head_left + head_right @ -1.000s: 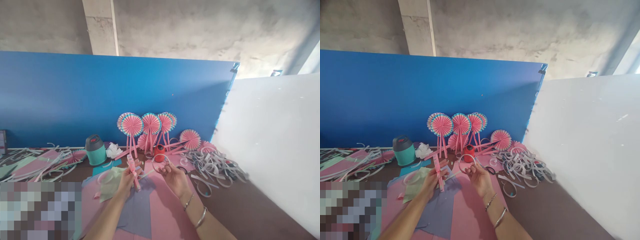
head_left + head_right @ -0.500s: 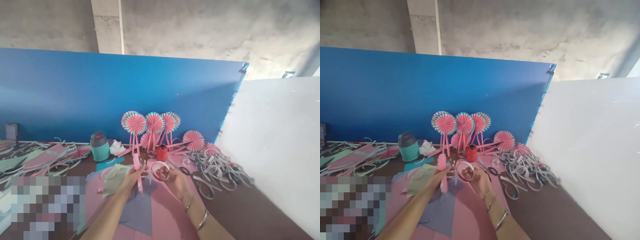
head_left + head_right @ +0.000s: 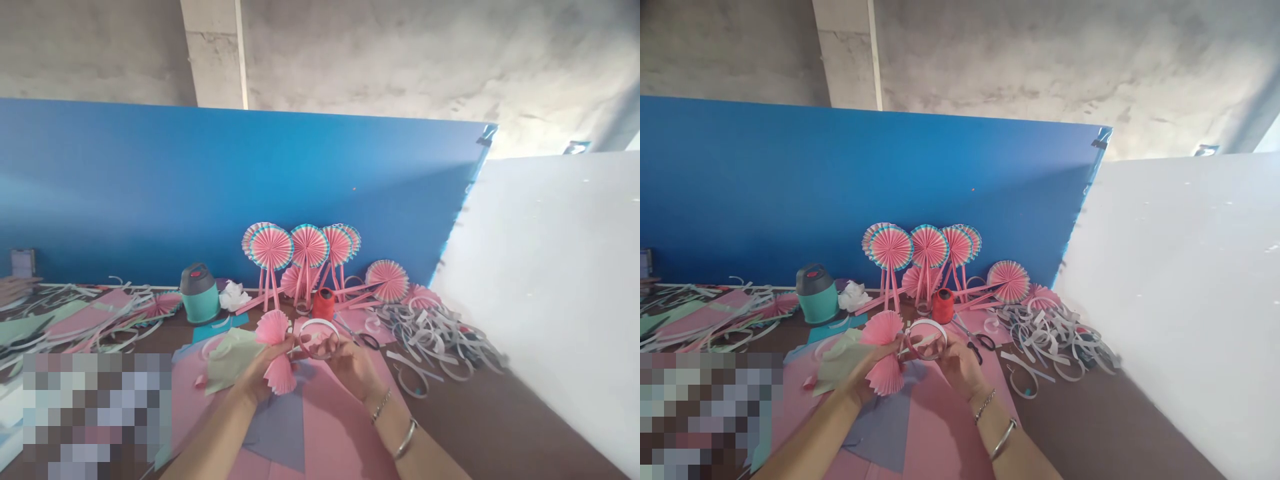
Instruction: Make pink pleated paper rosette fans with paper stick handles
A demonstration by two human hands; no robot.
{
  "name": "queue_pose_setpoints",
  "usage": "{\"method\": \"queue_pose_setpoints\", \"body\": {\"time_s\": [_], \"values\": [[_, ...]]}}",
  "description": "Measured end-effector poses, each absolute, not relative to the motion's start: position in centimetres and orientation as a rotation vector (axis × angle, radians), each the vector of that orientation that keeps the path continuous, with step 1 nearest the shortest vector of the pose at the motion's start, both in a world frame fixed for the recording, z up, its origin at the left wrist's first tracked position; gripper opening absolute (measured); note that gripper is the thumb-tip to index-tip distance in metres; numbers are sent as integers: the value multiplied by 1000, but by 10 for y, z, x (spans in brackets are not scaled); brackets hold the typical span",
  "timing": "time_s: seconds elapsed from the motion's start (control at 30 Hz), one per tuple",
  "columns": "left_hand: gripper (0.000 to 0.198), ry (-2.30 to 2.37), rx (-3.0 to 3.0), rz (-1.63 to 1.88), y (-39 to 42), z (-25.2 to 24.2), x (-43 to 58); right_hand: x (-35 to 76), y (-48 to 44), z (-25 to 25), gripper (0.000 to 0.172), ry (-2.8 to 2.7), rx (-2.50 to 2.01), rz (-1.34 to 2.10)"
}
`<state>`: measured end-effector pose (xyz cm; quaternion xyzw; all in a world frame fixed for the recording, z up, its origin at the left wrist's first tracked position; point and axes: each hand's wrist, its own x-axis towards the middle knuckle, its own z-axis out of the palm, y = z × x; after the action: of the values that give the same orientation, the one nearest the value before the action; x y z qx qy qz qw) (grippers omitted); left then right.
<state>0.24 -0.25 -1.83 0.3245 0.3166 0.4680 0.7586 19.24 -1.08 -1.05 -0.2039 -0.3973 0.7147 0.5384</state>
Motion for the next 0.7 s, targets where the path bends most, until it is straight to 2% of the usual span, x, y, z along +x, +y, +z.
{"method": "queue_pose_setpoints", "body": {"time_s": [0.17,0.37,0.7], "values": [[27,751,725,991,-7,-13,4,196,-8,-14,8,-1085,-460,1701],[26,734,725,1025,-7,-19,1,197,-7,-20,13,-1149,-465,1602],[16,729,755,1047,-7,-13,3,197,-8,-20,20,-1258,-594,1518]]}}
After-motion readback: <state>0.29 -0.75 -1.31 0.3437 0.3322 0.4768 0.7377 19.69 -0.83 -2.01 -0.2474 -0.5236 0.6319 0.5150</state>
